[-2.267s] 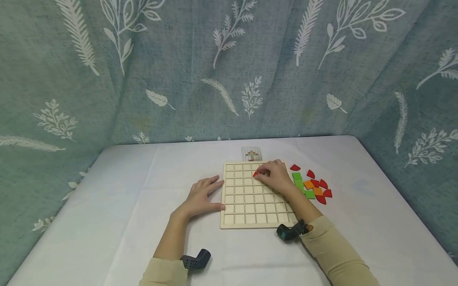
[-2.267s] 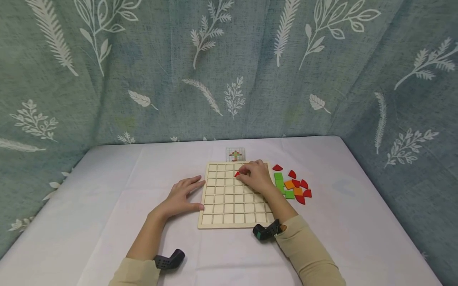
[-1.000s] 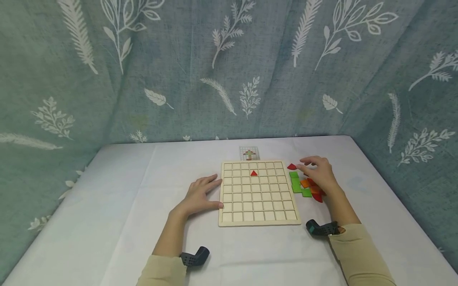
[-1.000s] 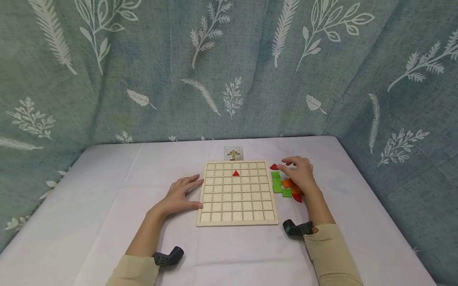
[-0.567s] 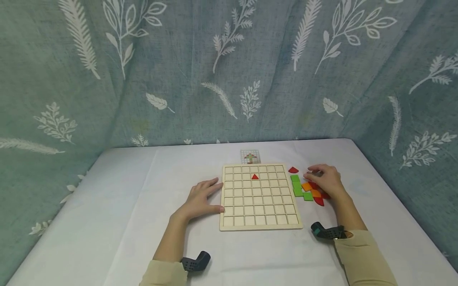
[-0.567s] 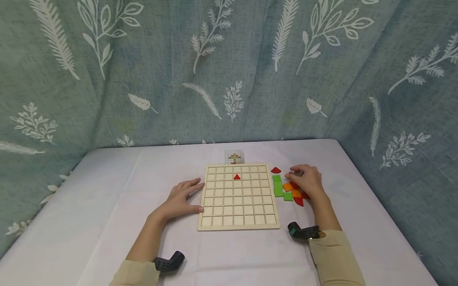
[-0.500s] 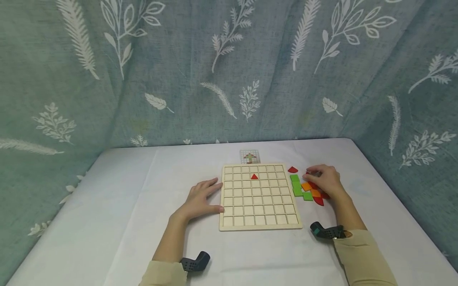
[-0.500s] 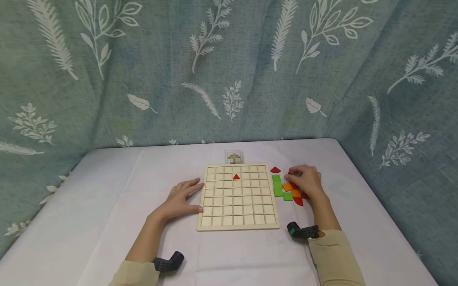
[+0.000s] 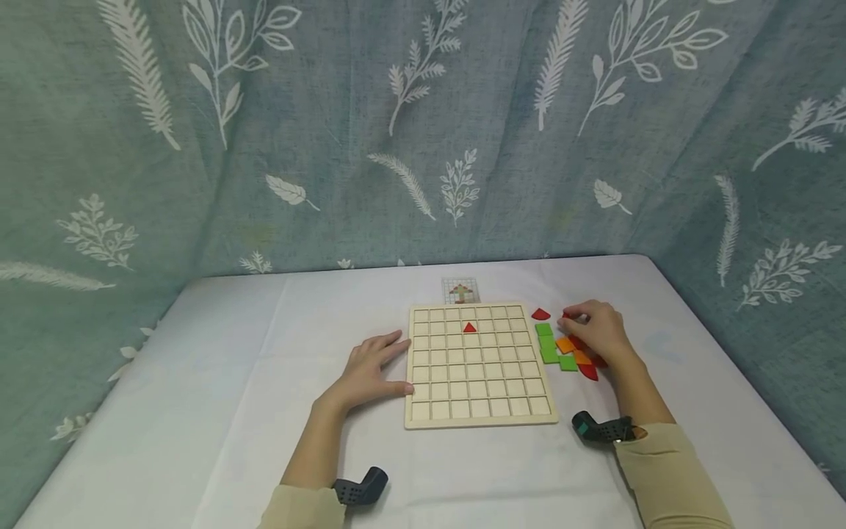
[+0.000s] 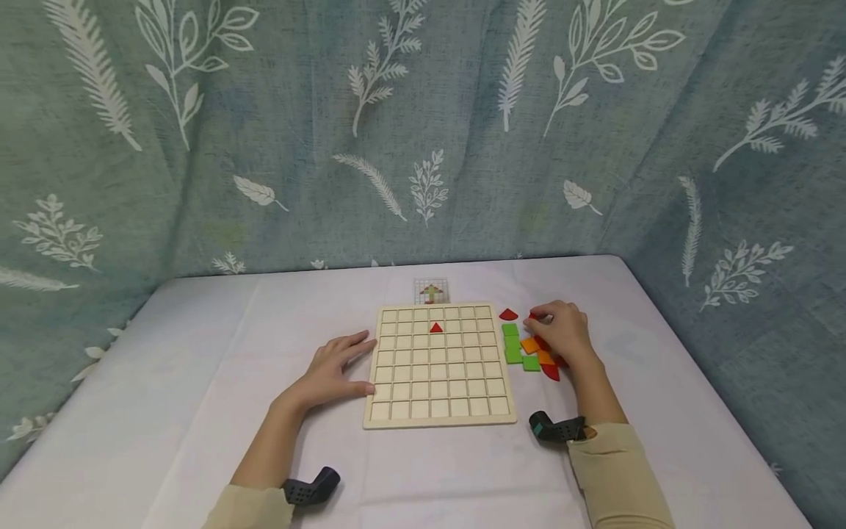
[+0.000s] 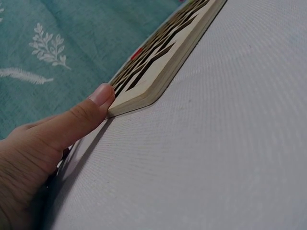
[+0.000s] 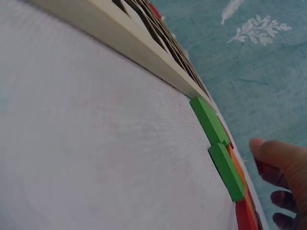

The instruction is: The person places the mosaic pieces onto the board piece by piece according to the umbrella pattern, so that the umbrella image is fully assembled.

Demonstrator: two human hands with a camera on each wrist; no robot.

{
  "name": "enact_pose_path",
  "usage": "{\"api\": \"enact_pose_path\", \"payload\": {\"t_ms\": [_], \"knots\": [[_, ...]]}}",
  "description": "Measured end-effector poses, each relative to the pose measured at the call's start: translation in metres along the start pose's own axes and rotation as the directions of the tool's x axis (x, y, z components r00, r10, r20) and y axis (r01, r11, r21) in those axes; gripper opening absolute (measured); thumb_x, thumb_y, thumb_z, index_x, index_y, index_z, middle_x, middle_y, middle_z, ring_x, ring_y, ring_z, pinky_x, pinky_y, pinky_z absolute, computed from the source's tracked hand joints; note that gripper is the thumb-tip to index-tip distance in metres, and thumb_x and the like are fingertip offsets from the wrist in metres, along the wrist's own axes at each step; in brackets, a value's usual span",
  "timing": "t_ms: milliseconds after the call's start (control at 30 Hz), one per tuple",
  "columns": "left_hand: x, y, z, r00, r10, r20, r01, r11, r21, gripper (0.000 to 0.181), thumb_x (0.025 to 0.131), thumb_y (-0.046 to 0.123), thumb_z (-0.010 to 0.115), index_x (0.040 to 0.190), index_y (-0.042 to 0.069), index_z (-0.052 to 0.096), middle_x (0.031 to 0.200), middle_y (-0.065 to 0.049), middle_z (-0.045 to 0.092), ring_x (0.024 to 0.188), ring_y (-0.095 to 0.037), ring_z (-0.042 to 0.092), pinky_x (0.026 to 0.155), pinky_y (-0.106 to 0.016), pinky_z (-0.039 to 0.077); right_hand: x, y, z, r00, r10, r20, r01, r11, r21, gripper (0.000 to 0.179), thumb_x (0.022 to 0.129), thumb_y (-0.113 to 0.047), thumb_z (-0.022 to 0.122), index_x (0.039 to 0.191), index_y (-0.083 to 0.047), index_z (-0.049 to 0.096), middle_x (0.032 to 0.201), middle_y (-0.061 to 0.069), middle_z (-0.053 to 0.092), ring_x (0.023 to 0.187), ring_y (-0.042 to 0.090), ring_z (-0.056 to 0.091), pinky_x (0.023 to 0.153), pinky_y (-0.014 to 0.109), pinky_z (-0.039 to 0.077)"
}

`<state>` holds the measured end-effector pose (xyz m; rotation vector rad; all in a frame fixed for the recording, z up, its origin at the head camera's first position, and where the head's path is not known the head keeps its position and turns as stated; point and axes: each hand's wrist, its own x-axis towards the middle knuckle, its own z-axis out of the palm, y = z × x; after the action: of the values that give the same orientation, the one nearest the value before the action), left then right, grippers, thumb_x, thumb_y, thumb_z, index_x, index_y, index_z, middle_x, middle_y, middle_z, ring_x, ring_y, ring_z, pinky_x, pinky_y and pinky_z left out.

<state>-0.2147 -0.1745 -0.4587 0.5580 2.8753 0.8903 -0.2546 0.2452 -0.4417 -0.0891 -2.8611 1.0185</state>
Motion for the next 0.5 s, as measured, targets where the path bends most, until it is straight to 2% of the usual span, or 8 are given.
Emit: {"api": "enact_pose_path", "payload": {"t_ms": [233,500], "knots": [[0.002,0.000,0.000,1.000,0.012,-0.003,-0.012,1.000,-0.002,0.091,0.064,0.062,0.076,0.141,0.024,0.046,0.153,0.001,0.032,0.139,-0.027,0.024,0.109,-0.053,0.021,-0.002,-0.017,-0.003,0.997,-0.076,-0.010,0.076,0.997,0.020,0.037,0.087,-0.026,0.068,0.115,-0.002,0.067,0.117,0.020,0.058,0.106,0.037,0.047,0.089,0.050,0.046],[0.002,0.000,0.000,1.000,0.003,0.000,-0.003,1.000,-0.003,0.092,0.063,0.063,0.076,0.142,0.025,0.045,0.153,0.002,0.031,0.139,-0.026,0.023,0.110,-0.053,0.020,-0.006,-0.035,-0.002,0.981,-0.192,0.023,0.190,0.979,0.071,0.032,0.086,-0.024,0.070,0.108,-0.001,0.069,0.109,0.017,0.063,0.097,0.033,0.051,0.083,0.044,0.045]]}}
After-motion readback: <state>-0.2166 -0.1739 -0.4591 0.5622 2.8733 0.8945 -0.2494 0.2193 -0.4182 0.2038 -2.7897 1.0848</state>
